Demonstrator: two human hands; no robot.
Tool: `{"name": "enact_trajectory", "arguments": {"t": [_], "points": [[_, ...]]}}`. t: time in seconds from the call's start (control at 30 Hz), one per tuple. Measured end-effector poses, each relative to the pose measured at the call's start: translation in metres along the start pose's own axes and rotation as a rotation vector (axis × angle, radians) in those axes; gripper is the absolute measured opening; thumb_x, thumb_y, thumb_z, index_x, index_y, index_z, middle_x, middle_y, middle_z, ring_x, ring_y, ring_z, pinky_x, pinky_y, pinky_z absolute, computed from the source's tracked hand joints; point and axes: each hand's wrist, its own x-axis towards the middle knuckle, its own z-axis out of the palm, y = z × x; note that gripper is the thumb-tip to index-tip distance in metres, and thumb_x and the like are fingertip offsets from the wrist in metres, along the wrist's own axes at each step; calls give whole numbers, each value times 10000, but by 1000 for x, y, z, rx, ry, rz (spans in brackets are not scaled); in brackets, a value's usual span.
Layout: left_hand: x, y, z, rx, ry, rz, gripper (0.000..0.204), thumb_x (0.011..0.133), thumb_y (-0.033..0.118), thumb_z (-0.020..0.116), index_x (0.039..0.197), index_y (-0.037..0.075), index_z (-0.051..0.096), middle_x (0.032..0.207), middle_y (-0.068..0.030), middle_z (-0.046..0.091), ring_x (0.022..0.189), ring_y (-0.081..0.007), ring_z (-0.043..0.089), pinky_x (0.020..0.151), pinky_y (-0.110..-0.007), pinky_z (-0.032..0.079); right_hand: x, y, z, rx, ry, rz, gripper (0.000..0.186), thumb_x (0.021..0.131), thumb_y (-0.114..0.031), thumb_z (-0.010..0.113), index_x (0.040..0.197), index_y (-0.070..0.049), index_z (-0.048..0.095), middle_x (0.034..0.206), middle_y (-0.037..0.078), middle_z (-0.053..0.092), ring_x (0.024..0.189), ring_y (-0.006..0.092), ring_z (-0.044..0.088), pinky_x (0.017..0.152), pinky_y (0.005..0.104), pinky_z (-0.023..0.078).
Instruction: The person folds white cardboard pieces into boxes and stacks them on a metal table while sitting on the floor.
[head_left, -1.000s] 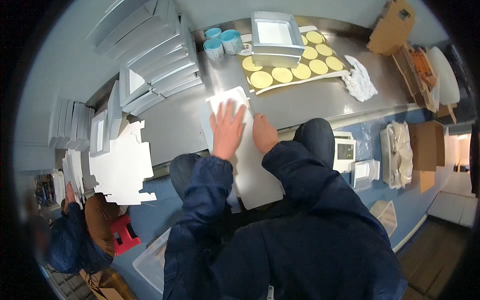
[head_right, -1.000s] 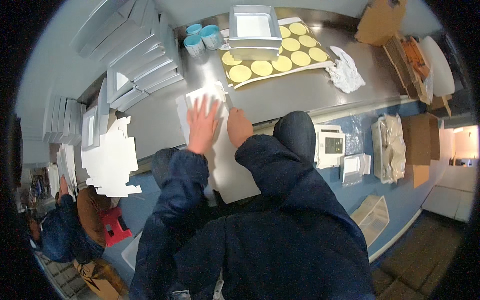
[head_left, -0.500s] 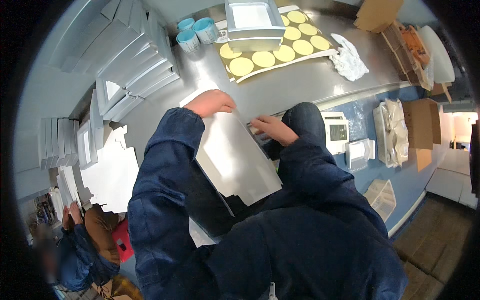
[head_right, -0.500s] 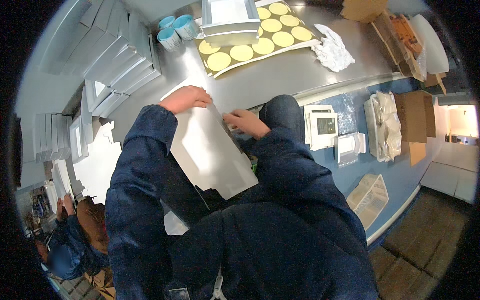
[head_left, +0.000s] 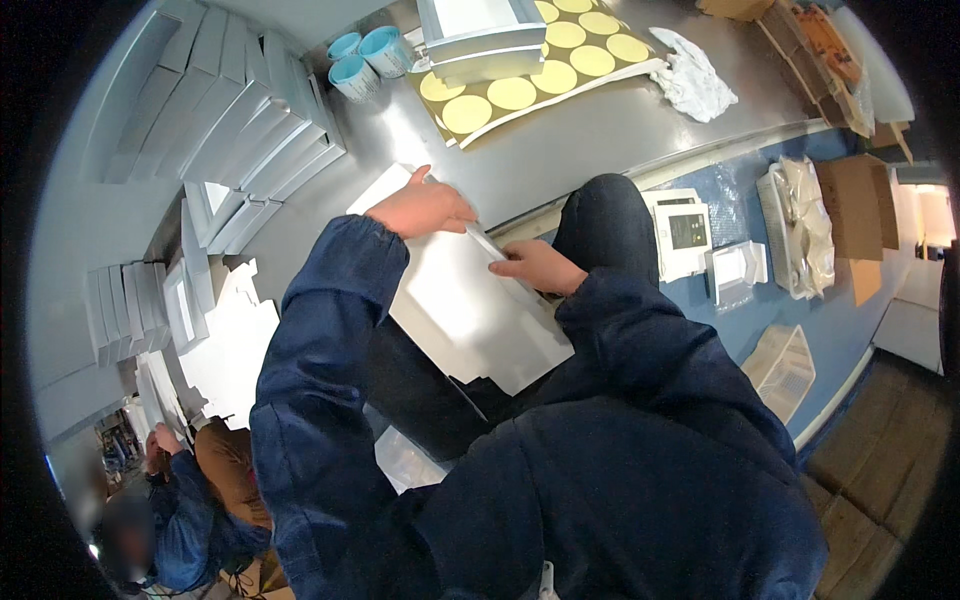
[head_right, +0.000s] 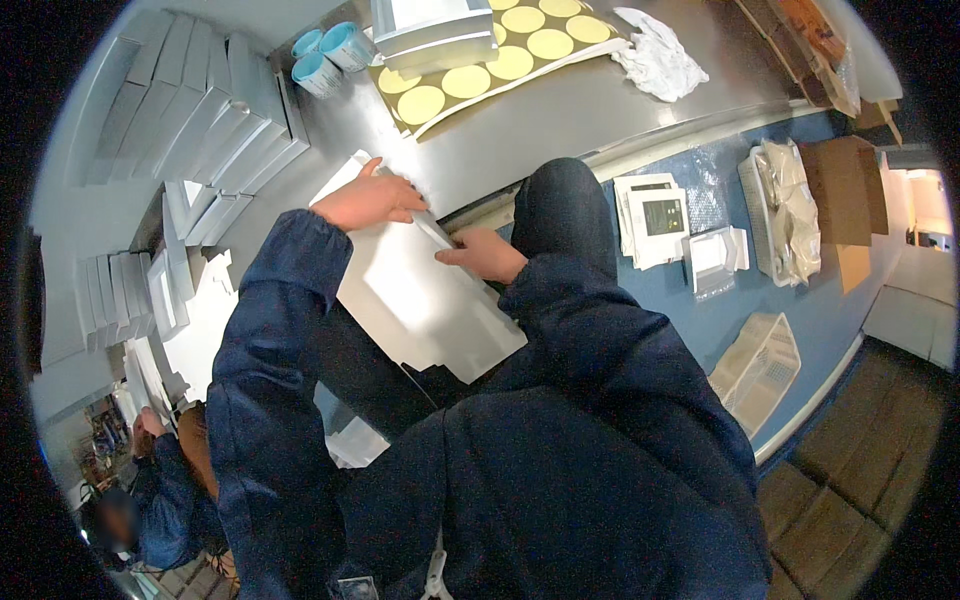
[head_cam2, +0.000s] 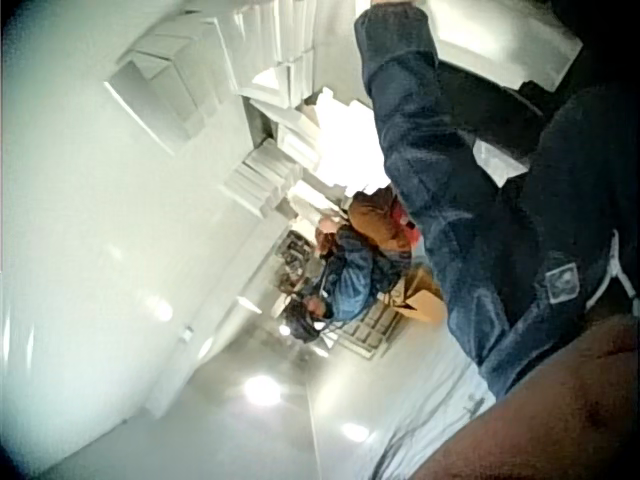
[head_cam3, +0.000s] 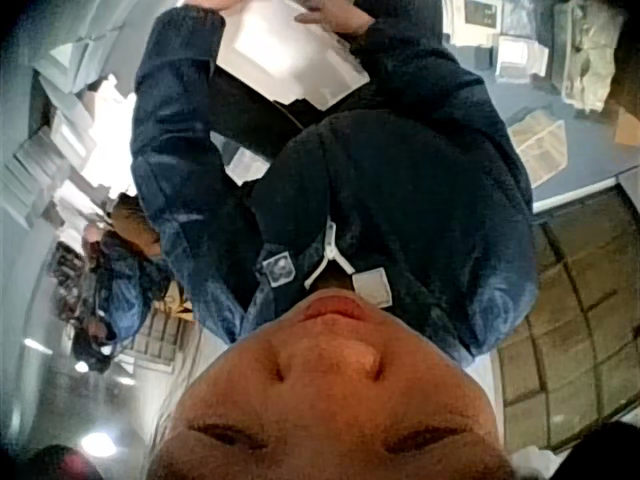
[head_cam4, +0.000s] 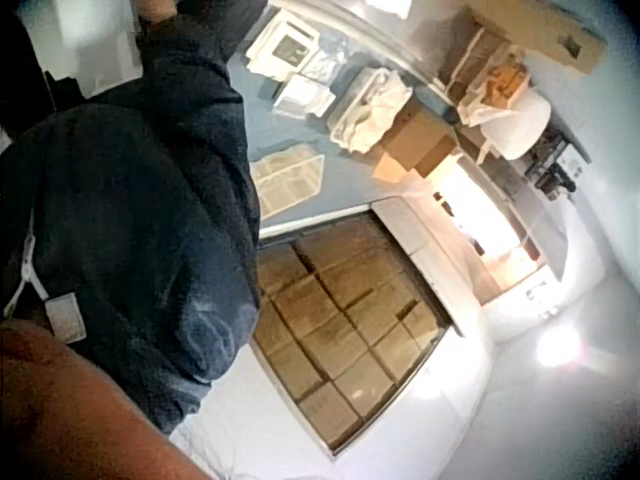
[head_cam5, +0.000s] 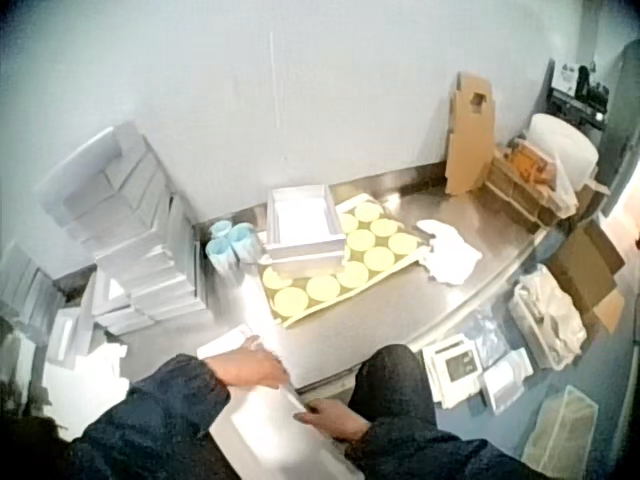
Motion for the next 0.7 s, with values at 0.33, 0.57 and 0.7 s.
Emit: {"name": "enact_trajectory", "arguments": {"t": [0.33, 0.57, 0.7], "points": [[12, -2, 24, -5, 83, 63, 226, 736, 159, 654, 953, 93, 655, 818, -112, 646, 806, -308, 614, 733, -399, 480, -9, -19, 23, -386, 300, -76, 279, 823, -236, 575, 832, 40, 535, 739, 230, 616, 692, 389, 613, 638, 454, 493], [8, 5, 29, 112, 254, 119, 128, 782, 176, 601, 862, 82, 565, 827, -57, 598, 878, -228, 565, 864, -351, 410, 1, -24, 27, -750, 426, -86, 250, 819, -254, 593, 842, -23, 499, 651, 156, 617, 580, 335, 616, 541, 448, 482], [5, -5, 47, 160, 381, 101, 79, 801, 182, 574, 805, 105, 558, 778, -51, 589, 834, -234, 574, 833, -334, 409, -21, -33, 24, -762, 374, -78, 283, 794, -263, 619, 856, -20, 489, 654, 164, 619, 602, 331, 626, 537, 445, 484]]}}
